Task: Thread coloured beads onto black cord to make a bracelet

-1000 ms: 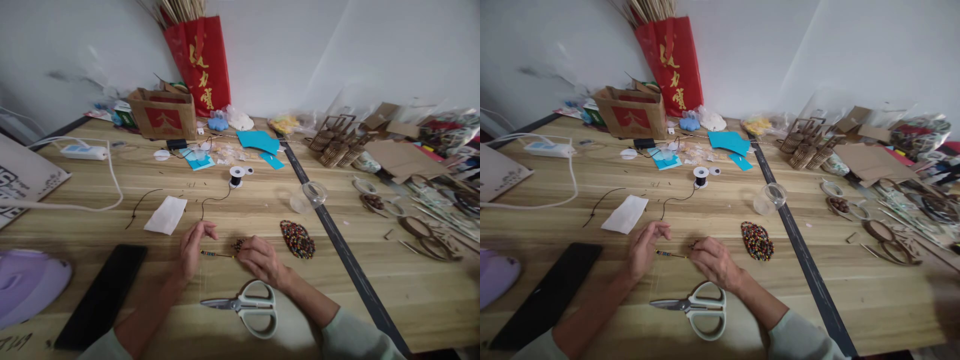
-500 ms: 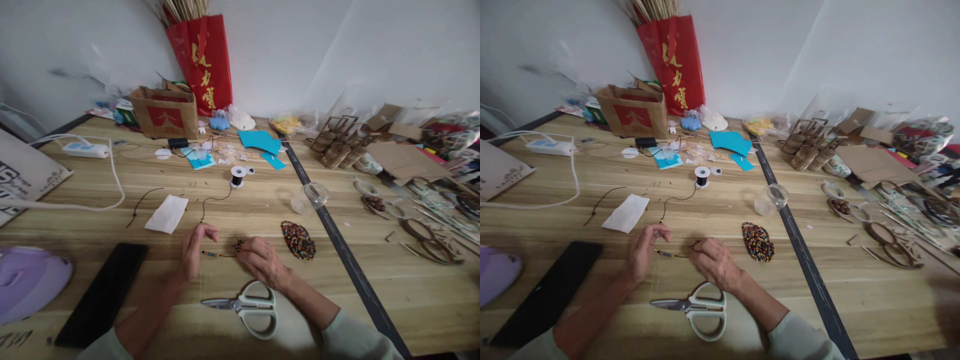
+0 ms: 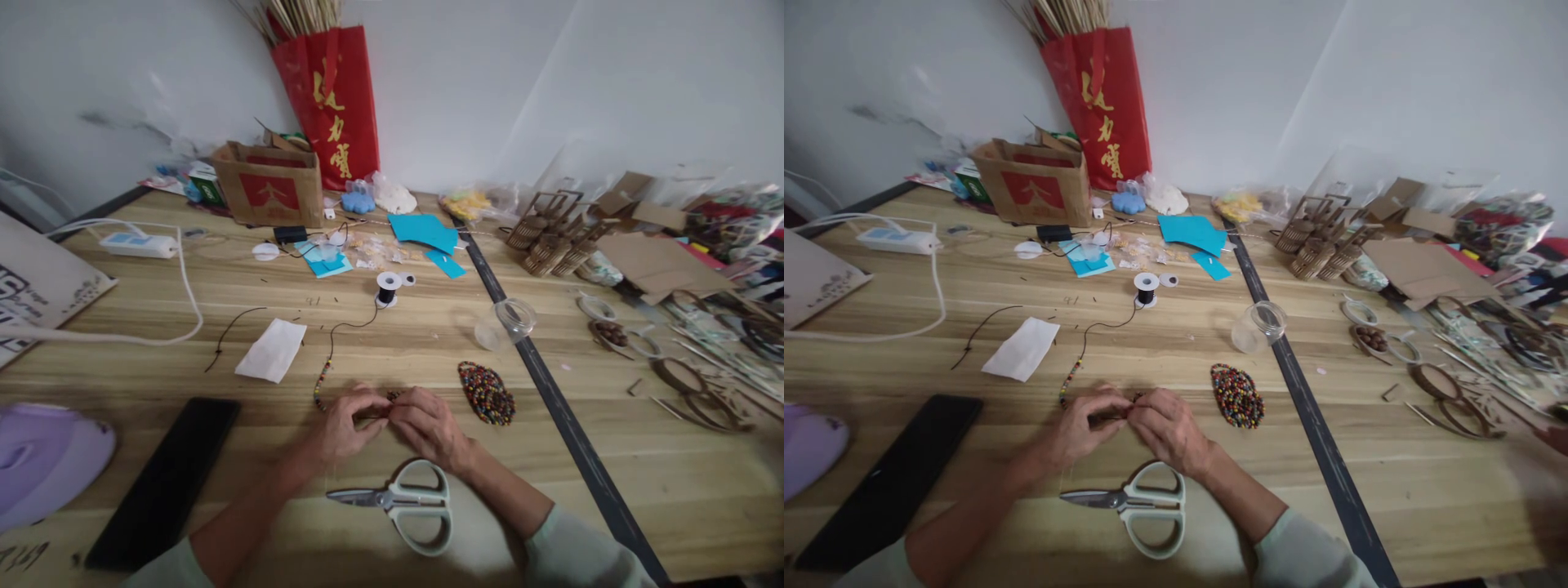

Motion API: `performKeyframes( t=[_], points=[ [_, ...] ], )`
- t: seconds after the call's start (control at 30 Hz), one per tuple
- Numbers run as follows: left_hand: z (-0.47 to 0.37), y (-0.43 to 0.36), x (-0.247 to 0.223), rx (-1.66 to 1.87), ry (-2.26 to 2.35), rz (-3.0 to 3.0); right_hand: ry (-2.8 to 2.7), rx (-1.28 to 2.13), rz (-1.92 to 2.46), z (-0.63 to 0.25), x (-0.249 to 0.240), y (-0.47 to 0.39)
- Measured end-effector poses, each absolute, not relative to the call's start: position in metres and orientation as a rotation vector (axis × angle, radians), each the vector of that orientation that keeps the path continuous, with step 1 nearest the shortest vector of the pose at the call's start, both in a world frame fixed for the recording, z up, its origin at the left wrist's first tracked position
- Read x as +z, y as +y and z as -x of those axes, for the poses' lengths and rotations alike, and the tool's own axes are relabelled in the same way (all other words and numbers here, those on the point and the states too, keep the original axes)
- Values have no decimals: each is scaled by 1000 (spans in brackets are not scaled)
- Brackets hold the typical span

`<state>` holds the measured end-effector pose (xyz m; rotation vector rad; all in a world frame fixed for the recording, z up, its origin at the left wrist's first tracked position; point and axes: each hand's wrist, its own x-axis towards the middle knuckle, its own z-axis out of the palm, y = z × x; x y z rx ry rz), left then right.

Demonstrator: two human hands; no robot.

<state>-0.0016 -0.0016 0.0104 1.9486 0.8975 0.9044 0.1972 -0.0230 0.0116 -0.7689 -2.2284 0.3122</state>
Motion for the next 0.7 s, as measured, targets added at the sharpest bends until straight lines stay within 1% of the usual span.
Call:
performKeyframes(
  t=[0.23, 0.47, 0.7],
  points=[
    [-1, 0, 7, 951, 917, -1929, -2218, 299, 759, -196, 12, -23],
    [2, 4, 11, 949, 970, -1828, -2148, 398, 850, -203, 13, -19],
    [3, 5, 11, 956, 1025, -1757, -2353, 310, 808, -208, 16, -13]
  ],
)
